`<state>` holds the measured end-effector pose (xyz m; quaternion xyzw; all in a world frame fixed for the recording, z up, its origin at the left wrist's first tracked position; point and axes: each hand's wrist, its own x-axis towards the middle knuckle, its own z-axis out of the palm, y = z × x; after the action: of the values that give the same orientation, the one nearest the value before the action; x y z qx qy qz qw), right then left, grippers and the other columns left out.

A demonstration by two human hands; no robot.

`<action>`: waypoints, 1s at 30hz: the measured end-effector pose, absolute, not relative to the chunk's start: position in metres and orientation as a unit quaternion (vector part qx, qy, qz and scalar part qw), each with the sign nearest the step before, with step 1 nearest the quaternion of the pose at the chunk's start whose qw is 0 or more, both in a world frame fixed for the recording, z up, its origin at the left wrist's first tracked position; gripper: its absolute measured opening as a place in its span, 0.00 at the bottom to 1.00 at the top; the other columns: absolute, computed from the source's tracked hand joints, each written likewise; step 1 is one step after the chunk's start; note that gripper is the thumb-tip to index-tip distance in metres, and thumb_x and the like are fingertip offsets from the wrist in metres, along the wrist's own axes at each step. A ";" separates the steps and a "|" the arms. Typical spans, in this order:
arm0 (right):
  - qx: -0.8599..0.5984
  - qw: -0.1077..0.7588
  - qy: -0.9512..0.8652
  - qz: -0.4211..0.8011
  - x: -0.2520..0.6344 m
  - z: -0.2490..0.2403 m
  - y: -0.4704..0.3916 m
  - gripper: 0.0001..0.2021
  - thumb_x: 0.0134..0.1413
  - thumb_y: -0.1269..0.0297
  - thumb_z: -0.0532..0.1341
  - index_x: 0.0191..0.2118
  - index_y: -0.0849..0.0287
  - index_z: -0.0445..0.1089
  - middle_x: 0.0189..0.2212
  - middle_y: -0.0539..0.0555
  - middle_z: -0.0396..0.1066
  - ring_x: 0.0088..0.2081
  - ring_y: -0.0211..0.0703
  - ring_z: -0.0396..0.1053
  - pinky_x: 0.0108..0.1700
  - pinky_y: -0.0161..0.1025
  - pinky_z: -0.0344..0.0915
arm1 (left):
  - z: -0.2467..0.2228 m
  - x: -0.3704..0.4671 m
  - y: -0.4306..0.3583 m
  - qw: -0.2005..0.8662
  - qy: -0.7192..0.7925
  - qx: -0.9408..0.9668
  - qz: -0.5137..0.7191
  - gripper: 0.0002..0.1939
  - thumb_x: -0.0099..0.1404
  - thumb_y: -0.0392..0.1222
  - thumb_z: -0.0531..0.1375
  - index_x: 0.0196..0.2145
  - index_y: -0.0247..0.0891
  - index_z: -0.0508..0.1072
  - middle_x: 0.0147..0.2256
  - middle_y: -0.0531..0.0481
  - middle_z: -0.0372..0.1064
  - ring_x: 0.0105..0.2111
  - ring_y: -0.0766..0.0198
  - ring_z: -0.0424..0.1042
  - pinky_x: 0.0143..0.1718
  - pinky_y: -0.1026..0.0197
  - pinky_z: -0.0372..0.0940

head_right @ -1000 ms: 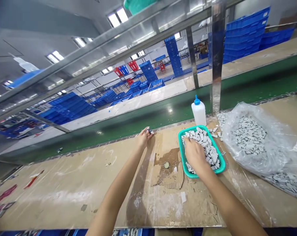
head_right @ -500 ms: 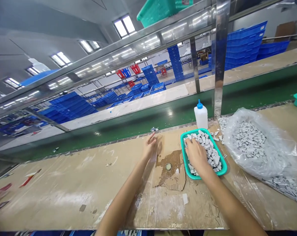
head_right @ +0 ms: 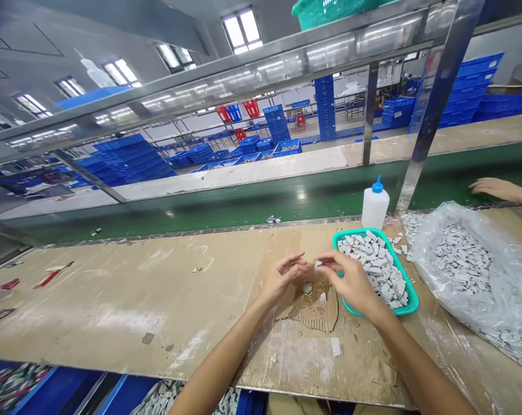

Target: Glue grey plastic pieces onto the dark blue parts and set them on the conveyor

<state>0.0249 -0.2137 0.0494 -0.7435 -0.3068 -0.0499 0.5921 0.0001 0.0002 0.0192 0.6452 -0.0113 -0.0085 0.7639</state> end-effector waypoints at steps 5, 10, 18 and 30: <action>-0.669 0.675 -0.281 0.129 0.010 0.039 -0.190 0.14 0.60 0.56 0.64 0.47 0.58 0.69 0.43 0.56 0.73 0.42 0.44 0.74 0.44 0.40 0.74 | 0.020 -0.007 -0.005 0.766 -0.080 0.635 -0.057 0.24 0.57 0.55 0.70 0.46 0.36 0.80 0.47 0.38 0.76 0.48 0.53 0.74 0.51 0.55 0.67; -0.678 0.686 -0.243 0.104 0.013 0.031 -0.184 0.14 0.57 0.57 0.65 0.46 0.58 0.68 0.41 0.56 0.74 0.43 0.45 0.75 0.45 0.40 0.73 | 0.021 -0.001 0.007 0.745 -0.059 0.650 -0.137 0.27 0.53 0.55 0.72 0.46 0.37 0.80 0.46 0.38 0.76 0.42 0.55 0.75 0.45 0.56 0.69; -0.666 0.707 -0.212 0.108 0.016 0.031 -0.183 0.14 0.55 0.59 0.64 0.46 0.57 0.65 0.40 0.55 0.74 0.44 0.45 0.74 0.44 0.40 0.73 | 0.024 -0.001 -0.001 0.738 -0.024 0.666 -0.101 0.23 0.49 0.53 0.74 0.40 0.38 0.82 0.41 0.41 0.77 0.36 0.60 0.75 0.38 0.61 0.69; -0.726 0.641 -0.235 0.075 0.014 0.039 -0.184 0.06 0.57 0.65 0.66 0.41 0.57 0.74 0.39 0.52 0.76 0.40 0.44 0.75 0.42 0.37 0.72 | 0.038 -0.001 -0.007 0.770 0.122 0.624 -0.044 0.27 0.31 0.51 0.79 0.29 0.35 0.81 0.31 0.43 0.78 0.31 0.59 0.76 0.34 0.61 0.72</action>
<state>0.0141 -0.1842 0.0393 -0.7262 -0.2354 0.0753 0.6415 -0.0006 -0.0066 0.0377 0.6242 0.1215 -0.0439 0.7705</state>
